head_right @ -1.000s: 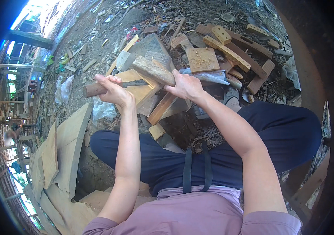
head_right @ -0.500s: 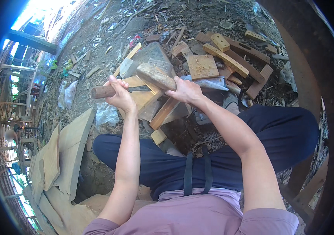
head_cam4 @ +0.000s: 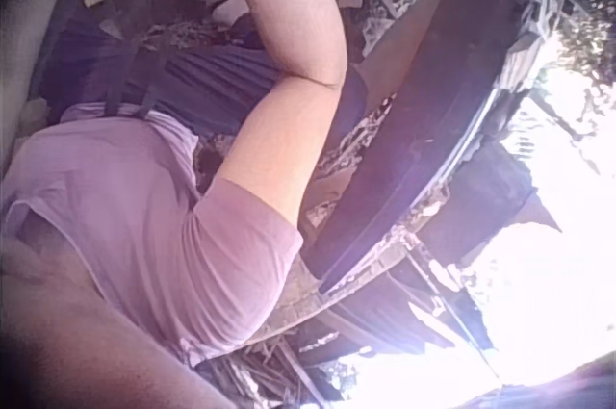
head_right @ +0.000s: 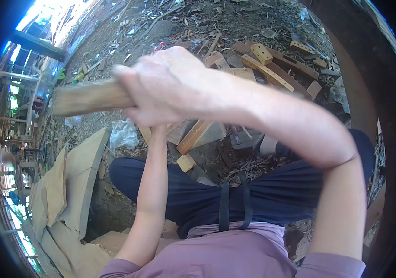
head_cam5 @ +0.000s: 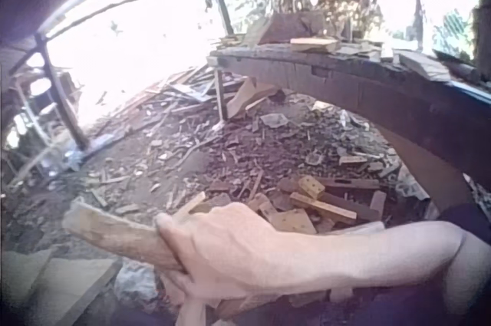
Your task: The recorder uses a chisel and mallet to shape a small piece of wood.
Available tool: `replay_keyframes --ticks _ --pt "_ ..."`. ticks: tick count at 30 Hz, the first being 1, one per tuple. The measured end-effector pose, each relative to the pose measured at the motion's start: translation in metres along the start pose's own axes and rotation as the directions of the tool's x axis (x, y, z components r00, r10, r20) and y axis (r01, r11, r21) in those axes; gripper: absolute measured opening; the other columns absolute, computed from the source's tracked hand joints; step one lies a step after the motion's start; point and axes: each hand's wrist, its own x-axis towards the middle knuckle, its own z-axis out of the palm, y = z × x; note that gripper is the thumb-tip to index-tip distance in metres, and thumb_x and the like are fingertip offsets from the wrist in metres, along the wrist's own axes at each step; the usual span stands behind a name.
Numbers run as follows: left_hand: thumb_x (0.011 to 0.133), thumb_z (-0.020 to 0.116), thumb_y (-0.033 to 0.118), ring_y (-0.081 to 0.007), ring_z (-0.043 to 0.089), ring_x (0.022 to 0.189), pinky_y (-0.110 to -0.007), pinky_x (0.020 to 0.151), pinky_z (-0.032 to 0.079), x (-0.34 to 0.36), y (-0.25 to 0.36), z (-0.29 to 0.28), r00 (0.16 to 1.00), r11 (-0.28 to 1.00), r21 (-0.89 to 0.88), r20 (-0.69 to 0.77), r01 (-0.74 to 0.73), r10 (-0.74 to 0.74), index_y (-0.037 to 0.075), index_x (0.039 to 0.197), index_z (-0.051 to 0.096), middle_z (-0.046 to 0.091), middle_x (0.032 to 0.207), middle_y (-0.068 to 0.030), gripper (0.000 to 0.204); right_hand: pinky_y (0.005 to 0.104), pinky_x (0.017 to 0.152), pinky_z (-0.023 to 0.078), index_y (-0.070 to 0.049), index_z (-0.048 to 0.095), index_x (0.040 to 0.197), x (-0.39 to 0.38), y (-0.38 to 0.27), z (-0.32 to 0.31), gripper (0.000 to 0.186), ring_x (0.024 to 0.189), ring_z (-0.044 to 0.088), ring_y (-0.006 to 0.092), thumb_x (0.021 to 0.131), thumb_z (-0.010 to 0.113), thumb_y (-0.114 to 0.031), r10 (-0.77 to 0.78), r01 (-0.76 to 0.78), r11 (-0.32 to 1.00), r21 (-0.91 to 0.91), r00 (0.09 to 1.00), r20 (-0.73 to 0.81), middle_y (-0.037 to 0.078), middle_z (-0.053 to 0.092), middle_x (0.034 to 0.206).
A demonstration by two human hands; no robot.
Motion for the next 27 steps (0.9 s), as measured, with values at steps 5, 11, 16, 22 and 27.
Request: replay_keyframes --ticks 5,11,16,22,27 --pt "0.084 0.067 0.015 -0.0197 0.06 0.096 -0.038 0.09 0.046 -0.017 0.019 0.008 0.999 0.995 0.096 -0.041 -0.029 0.033 -0.002 0.105 0.058 0.063 0.102 -0.0083 0.029 0.0427 0.055 0.053 -0.007 0.056 0.093 0.006 -0.004 -0.019 0.039 0.062 0.066 0.033 0.078 0.072 -0.039 -0.139 0.133 0.977 -0.168 0.99 -0.019 0.013 0.063 0.064" --pt "0.091 0.065 0.019 -0.02 0.061 0.096 -0.037 0.082 0.049 -0.014 0.006 0.001 0.968 0.872 0.422 0.091 -0.249 0.232 -0.001 0.101 0.06 0.063 0.1 -0.0079 0.023 0.0421 0.058 0.053 -0.006 0.055 0.1 0.006 0.003 -0.004 0.041 0.066 0.067 0.033 0.077 0.07 -0.037 -0.076 0.078 0.99 -0.115 0.997 0.018 0.013 0.064 0.067" --pt "0.091 0.067 0.017 -0.0131 0.055 0.07 -0.03 0.067 0.049 0.0 0.022 -0.003 0.989 0.983 -0.105 0.01 0.149 -0.149 0.002 0.093 0.055 0.056 0.079 -0.004 0.019 0.0457 0.067 0.053 -0.005 0.055 0.111 -0.002 0.028 0.004 0.053 0.073 0.068 0.0358 0.08 0.066 -0.047 0.132 -0.122 0.989 -0.08 0.981 0.14 0.017 0.067 0.074" --pt "0.093 0.066 0.024 -0.0089 0.047 0.051 -0.025 0.047 0.043 0.026 0.015 -0.016 0.895 0.867 -0.411 -0.215 0.28 -0.391 0.008 0.078 0.05 0.05 0.062 -0.0001 0.027 0.0436 0.086 0.048 0.001 0.055 0.115 -0.046 0.083 0.074 0.065 0.098 0.064 0.0382 0.08 0.063 -0.053 0.475 -0.584 0.787 0.199 0.779 0.409 0.027 0.065 0.101" --pt "0.092 0.067 0.029 -0.0107 0.049 0.048 -0.025 0.046 0.045 0.038 -0.029 -0.058 0.777 0.788 -0.532 -0.335 0.31 -0.533 0.006 0.079 0.048 0.052 0.059 -0.0018 0.032 0.0418 0.094 0.045 0.004 0.052 0.123 -0.089 0.115 0.147 0.075 0.11 0.06 0.0363 0.079 0.061 -0.056 0.586 -0.737 0.608 0.295 0.667 0.46 0.026 0.061 0.116"
